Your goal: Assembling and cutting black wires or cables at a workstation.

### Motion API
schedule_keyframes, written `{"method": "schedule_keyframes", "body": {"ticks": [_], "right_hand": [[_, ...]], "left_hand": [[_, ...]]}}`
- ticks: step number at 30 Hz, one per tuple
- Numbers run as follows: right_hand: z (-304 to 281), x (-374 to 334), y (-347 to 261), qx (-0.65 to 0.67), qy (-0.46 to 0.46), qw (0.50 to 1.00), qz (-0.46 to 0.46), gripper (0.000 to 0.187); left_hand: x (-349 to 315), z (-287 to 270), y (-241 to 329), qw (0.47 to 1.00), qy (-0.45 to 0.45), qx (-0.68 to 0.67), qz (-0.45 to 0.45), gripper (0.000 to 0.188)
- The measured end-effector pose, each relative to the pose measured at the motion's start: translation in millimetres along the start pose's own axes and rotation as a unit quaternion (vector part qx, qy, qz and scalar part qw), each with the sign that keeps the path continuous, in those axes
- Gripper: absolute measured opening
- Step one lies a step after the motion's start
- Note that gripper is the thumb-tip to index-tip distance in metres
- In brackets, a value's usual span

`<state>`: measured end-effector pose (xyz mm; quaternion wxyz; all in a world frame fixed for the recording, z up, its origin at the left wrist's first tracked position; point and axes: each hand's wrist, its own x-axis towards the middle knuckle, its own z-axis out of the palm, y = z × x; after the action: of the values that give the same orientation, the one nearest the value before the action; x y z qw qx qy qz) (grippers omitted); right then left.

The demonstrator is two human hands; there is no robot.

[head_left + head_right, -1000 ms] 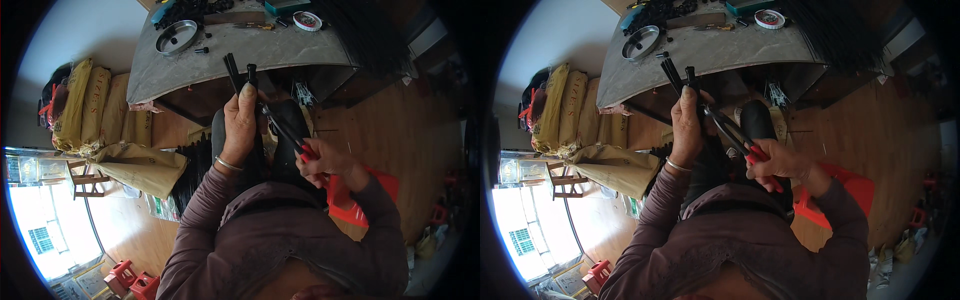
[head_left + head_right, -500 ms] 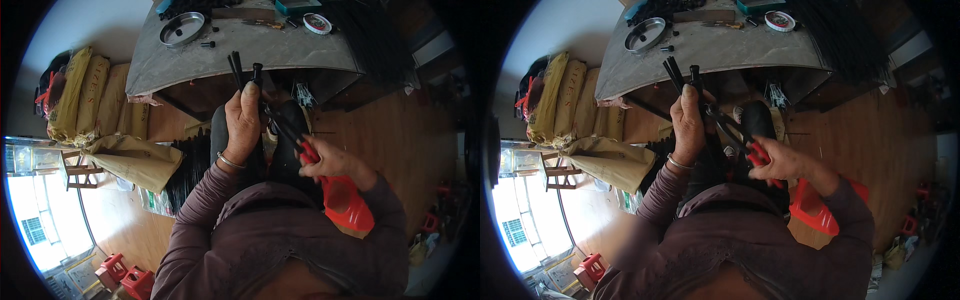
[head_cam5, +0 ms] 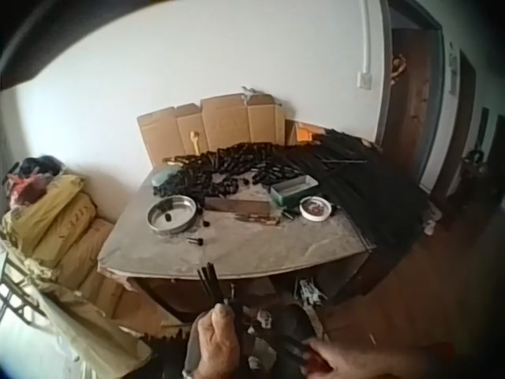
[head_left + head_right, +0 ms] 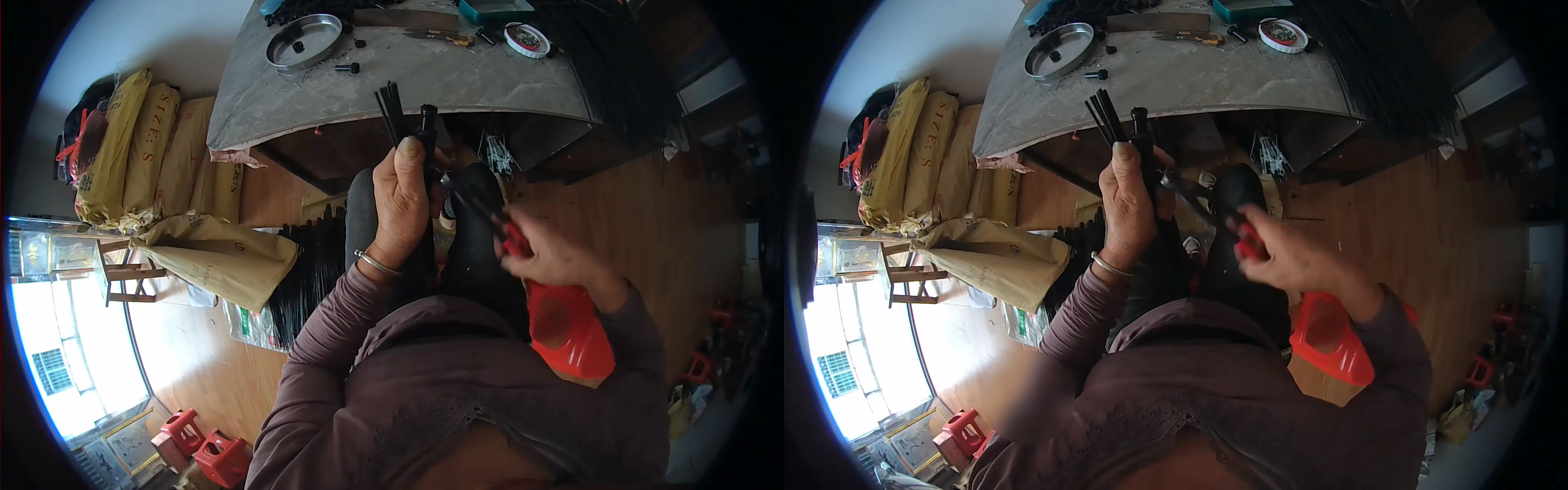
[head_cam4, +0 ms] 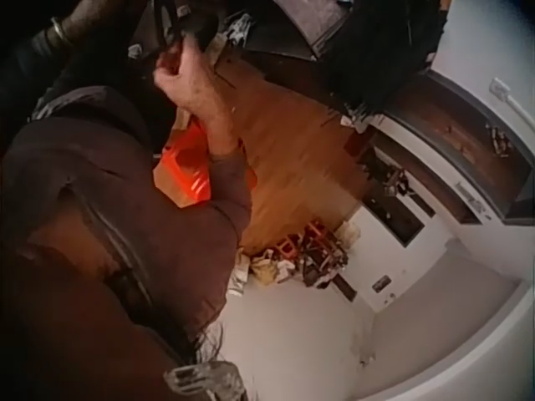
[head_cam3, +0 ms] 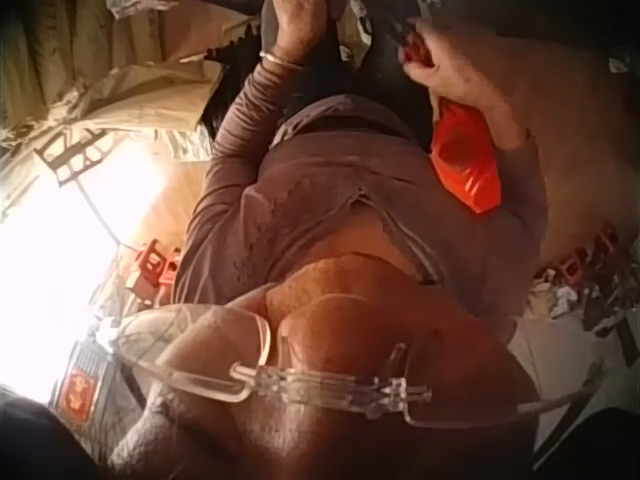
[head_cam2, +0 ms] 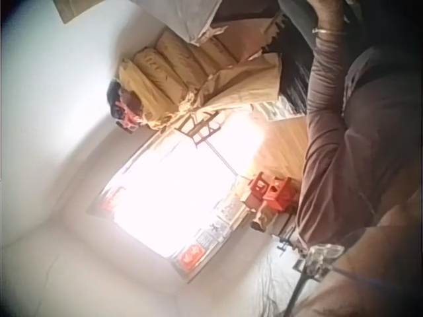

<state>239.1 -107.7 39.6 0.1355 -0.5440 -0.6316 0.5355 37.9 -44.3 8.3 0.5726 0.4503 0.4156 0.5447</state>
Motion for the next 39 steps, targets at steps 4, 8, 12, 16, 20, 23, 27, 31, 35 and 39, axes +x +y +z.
{"method": "schedule_keyframes", "body": {"ticks": [4,8,12,16,20,23,27,31,35,39], "right_hand": [[-6,2,2,0.048,0.119,0.984,-0.123,0.022],[5,-6,23,0.432,-0.184,0.882,0.035,0.011],[-19,-2,3,0.246,-0.200,0.945,0.075,0.018],[-12,9,7,-0.132,0.119,0.944,-0.278,0.023],[-5,-10,-8,0.314,-0.064,0.947,0.029,0.039],[5,-13,18,0.524,-0.261,0.811,0.024,0.034],[-27,-6,12,0.375,-0.299,0.875,0.065,0.017],[-20,2,-11,-0.203,0.120,0.933,-0.273,0.023],[1,-6,-12,0.115,-0.048,0.992,0.006,0.018],[34,-10,0,0.588,-0.290,0.751,0.076,0.029]], "left_hand": [[3,-7,-5,1.000,-0.022,-0.009,-0.002,0.062],[-2,-1,1,0.998,-0.049,-0.040,0.006,0.056],[-6,-7,-2,0.998,-0.046,0.001,0.031,0.060],[-1,-11,-6,0.997,-0.020,-0.074,-0.008,0.050],[-3,-11,0,0.998,-0.030,-0.061,0.005,0.044],[-5,-7,2,0.997,-0.053,-0.045,0.026,0.040],[-8,-9,1,0.997,-0.070,-0.038,0.021,0.040],[-6,-15,2,0.998,-0.043,-0.035,-0.001,0.043],[-5,-18,2,0.997,-0.065,-0.048,0.003,0.047],[-5,-18,4,0.995,-0.094,-0.044,0.000,0.051]]}}
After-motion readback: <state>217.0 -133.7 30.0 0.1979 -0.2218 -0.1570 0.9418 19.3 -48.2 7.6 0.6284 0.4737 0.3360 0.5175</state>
